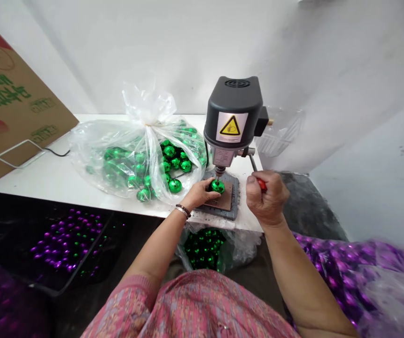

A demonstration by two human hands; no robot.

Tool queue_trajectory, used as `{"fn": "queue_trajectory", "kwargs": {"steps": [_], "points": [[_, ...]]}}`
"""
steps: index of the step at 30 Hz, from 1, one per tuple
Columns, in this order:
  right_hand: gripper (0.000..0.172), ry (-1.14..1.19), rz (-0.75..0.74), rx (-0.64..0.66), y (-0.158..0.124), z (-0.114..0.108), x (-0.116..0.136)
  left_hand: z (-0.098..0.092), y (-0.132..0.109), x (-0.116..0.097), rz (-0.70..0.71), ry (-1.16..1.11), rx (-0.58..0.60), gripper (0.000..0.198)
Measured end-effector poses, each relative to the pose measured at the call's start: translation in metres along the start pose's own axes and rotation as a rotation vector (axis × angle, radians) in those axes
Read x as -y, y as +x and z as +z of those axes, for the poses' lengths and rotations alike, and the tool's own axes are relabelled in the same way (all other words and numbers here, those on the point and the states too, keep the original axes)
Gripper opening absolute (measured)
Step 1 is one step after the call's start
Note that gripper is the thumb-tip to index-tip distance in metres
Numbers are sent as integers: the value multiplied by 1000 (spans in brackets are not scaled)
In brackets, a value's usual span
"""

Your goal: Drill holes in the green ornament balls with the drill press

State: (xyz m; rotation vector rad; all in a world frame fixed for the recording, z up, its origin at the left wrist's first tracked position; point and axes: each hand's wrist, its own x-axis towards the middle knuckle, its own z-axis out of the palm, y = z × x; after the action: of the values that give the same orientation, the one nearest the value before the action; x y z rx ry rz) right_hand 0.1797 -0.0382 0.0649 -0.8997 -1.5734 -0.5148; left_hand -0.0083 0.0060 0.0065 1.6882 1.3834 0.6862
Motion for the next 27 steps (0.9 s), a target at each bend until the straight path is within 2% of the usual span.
{"fn": "queue_trajectory", "kwargs": {"steps": [5,9,10,13,16,22,25,27], "points": [[2,28,47,-3,-7,1,4,2,-1,2,37,-6,5,61],[9,25,187,2,24,-1,9,6,-5,1,61,31,-29,50],[14,38,276,17,35,-1,10,7,-8,1,63,38,-44,50],[20,60,427,53,63,-1,11,7,-23,0,77,27,-83,54],[23,97,539,74,73,0,12,2,-45,-1,73,25,-90,57],[22,118,575,73,68,0,13,-8,-88,4,114,69,25,63],[20,148,576,58,68,1,14,-9,-102,12,134,82,96,68],[19,165,590,52,68,1,14,-10,-105,17,115,99,86,69]]}}
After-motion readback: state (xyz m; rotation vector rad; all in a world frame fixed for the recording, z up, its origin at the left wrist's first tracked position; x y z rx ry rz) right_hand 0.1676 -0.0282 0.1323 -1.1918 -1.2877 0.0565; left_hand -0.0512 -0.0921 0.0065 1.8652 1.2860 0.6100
